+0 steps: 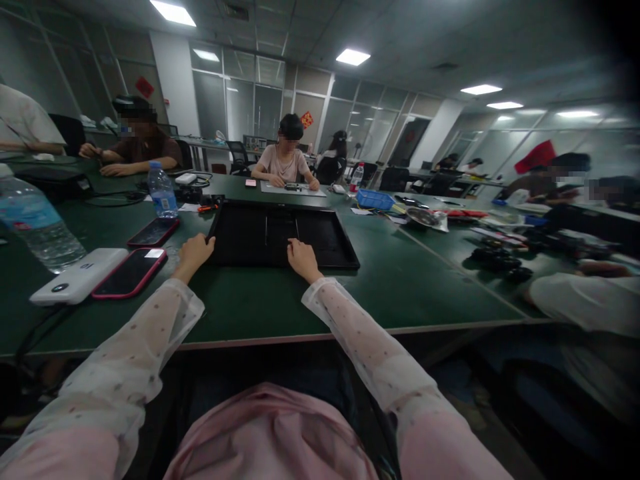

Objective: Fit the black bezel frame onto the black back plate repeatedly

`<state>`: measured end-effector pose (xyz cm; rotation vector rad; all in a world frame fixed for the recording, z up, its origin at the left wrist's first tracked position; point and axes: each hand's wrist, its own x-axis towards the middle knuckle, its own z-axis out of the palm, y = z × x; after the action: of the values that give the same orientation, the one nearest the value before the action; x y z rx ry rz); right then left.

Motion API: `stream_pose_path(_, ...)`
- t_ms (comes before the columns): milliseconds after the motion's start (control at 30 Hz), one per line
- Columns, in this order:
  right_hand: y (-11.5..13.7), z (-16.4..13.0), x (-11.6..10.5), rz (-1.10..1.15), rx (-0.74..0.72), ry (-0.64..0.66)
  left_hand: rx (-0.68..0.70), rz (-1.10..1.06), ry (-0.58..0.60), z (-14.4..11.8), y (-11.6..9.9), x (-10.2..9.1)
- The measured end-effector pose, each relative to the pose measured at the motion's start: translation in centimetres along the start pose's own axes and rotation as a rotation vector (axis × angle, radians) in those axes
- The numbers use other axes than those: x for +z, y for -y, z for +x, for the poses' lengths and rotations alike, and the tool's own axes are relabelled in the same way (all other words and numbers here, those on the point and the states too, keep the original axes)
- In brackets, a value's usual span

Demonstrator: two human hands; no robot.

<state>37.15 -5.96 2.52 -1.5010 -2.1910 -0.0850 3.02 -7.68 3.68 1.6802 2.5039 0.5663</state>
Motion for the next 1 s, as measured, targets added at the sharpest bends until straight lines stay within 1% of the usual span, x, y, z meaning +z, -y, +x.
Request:
stream_pose_path(133, 0.4, 0.3, 0.1, 0.033, 0.038, -0.005, -0.013, 0.042, 0.025, -0.4, 0.0, -0.9)
stream_pose_path(200, 0.9, 0.4, 0.1, 0.037, 0.043, -0.003, -0.024, 0.060, 0.004, -0.9, 0.0, -1.4)
stream_pose_path(233, 1.2, 0.4, 0.2, 0.032, 0.035, -0.006, -0.026, 0.070, -0.029, -1.2, -0.2, -1.5)
stream_pose_path(300, 1.7, 0.3, 0.2, 0.009, -0.004, -0.009, 0.022, 0.099, -0.212, -1.9, -1.1, -1.5)
stream_pose_path(333, 1.9, 0.3, 0.3, -0.005, -0.013, -0.014, 0.080, 0.096, -0.282, -2.4, -1.9, -1.2)
stream_pose_path(367, 2.0, 0.3, 0.3, -0.021, -0.020, -0.020, 0.159, 0.073, -0.317, -2.9, -3.0, -0.8)
stream_pose_path(400, 2.1, 0.2, 0.3, -0.037, -0.021, -0.028, 0.254, 0.044, -0.322, -3.4, -4.3, -0.2)
stream_pose_path(467, 2.3, 0.1, 0.3, -0.063, -0.018, -0.040, 0.458, -0.006, -0.289, -4.6, -7.1, 1.2)
stream_pose_path(500, 2.3, 0.1, 0.3, -0.074, -0.018, -0.042, 0.532, -0.026, -0.265, -5.1, -8.5, 2.0)
stream_pose_path(567, 2.3, 0.0, 0.3, -0.092, -0.019, -0.035, 0.622, -0.060, -0.226, -5.8, -10.7, 3.5)
stream_pose_path(600, 2.3, 0.0, 0.3, -0.099, -0.020, -0.028, 0.652, -0.071, -0.199, -6.0, -11.4, 4.1)
stream_pose_path(667, 2.4, -0.1, 0.4, -0.108, -0.020, -0.026, 0.652, -0.086, -0.159, -6.3, -12.0, 4.9)
stream_pose_path(767, 2.4, 0.0, 0.7, -0.081, -0.013, -0.043, 0.639, -0.095, -0.177, -6.3, -11.7, 4.9)
stream_pose_path(833, 2.3, 0.1, 0.8, -0.042, -0.010, -0.040, 0.669, -0.117, -0.186, -6.2, -11.4, 4.1)
stream_pose_path(867, 2.1, 0.1, 0.8, -0.019, -0.006, -0.033, 0.656, -0.136, -0.204, -6.2, -11.2, 3.6)
stream_pose_path(933, 1.7, 0.2, 0.5, 0.020, 0.012, -0.039, 0.595, -0.154, -0.254, -6.1, -10.7, 2.2)
stream_pose_path(1000, 0.8, 0.3, -0.2, 0.028, 0.042, -0.106, 0.468, -0.140, -0.328, -5.9, -9.6, 0.8)
